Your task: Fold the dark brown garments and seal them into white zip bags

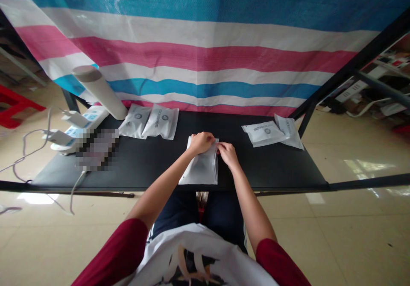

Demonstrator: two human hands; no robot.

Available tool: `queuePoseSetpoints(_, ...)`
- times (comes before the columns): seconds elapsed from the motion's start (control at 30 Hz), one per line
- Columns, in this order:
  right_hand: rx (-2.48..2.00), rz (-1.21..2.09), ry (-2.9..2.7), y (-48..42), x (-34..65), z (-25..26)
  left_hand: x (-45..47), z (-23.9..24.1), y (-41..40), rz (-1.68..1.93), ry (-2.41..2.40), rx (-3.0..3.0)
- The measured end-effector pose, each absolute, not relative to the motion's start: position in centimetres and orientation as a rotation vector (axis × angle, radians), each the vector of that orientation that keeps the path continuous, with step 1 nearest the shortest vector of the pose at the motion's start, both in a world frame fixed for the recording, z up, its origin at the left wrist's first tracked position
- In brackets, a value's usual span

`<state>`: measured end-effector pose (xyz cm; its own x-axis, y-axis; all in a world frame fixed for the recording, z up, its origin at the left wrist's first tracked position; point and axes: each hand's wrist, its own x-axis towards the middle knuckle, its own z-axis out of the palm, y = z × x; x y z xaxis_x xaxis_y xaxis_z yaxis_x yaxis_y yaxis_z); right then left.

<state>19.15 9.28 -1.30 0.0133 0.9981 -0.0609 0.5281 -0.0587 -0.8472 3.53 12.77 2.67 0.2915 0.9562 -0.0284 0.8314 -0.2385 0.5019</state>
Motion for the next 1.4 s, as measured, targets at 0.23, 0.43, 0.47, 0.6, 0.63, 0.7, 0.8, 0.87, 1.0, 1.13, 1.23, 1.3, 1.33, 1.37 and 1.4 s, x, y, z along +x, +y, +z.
queuePoseSetpoints(0.23, -1.669, 1.036, -1.578, 3.4, 17.4, -1.0, 2.7, 2.3, 13.9, 0.421, 1.69, 2.019)
queuePoseSetpoints(0.43, -1.554, 1.366, -1.385, -3.5, 16.0, -1.0, 2.1, 2.6, 15.0, 0.464, 1.735, 1.975)
queuePoseSetpoints(0.47, -1.543, 1.395, -1.359, -4.2, 15.8, -1.1, 2.1, 2.8, 14.8, 0.474, 1.725, 2.0)
queuePoseSetpoints(0.6, -1.517, 1.459, -1.398, -4.9, 15.4, -1.4, 2.8, 4.0, 12.1, 0.646, 1.723, 2.185)
queuePoseSetpoints(0.63, -1.507, 1.466, -1.42, -4.9, 15.3, -1.5, 3.0, 4.2, 11.0, 0.696, 1.726, 2.236)
queuePoseSetpoints(0.7, -1.483, 1.471, -1.457, -4.8, 15.4, -1.6, 3.1, 4.2, 8.4, 0.724, 1.699, 2.336)
queuePoseSetpoints(0.8, -1.452, 1.471, -1.516, -4.8, 15.5, -1.7, 2.7, 3.1, 4.3, 0.551, 1.637, 2.446)
queuePoseSetpoints(0.87, -1.441, 1.449, -1.587, -5.1, 15.6, -1.6, 1.9, 2.0, 1.7, 0.434, 1.598, 2.508)
queuePoseSetpoints(1.0, -1.422, 1.38, -1.739, -5.9, 16.2, -1.2, -1.7, 1.0, -2.0, 0.385, 1.72, 2.485)
queuePoseSetpoints(1.13, -1.441, 1.421, -1.714, -6.8, 17.4, -1.6, -8.1, 1.4, -2.9, 0.261, 1.819, 2.435)
queuePoseSetpoints(1.23, -1.465, 1.483, -1.595, -7.3, 18.5, -2.3, -13.7, 1.6, -1.9, 0.174, 1.906, 2.396)
queuePoseSetpoints(1.3, -1.471, 1.519, -1.495, -7.2, 19.5, -2.5, -16.8, 1.5, -1.0, 0.124, 1.972, 2.352)
queuePoseSetpoints(1.33, -1.479, 1.523, -1.451, -7.0, 20.1, -2.4, -18.1, 1.4, -0.5, 0.107, 2.007, 2.325)
queuePoseSetpoints(1.37, -1.495, 1.512, -1.414, -6.6, 20.9, -2.3, -19.2, 1.3, -0.2, 0.102, 2.039, 2.299)
queuePoseSetpoints(1.4, -1.515, 1.486, -1.387, -6.1, 21.9, -2.1, -20.2, 1.2, 0.1, 0.103, 2.059, 2.28)
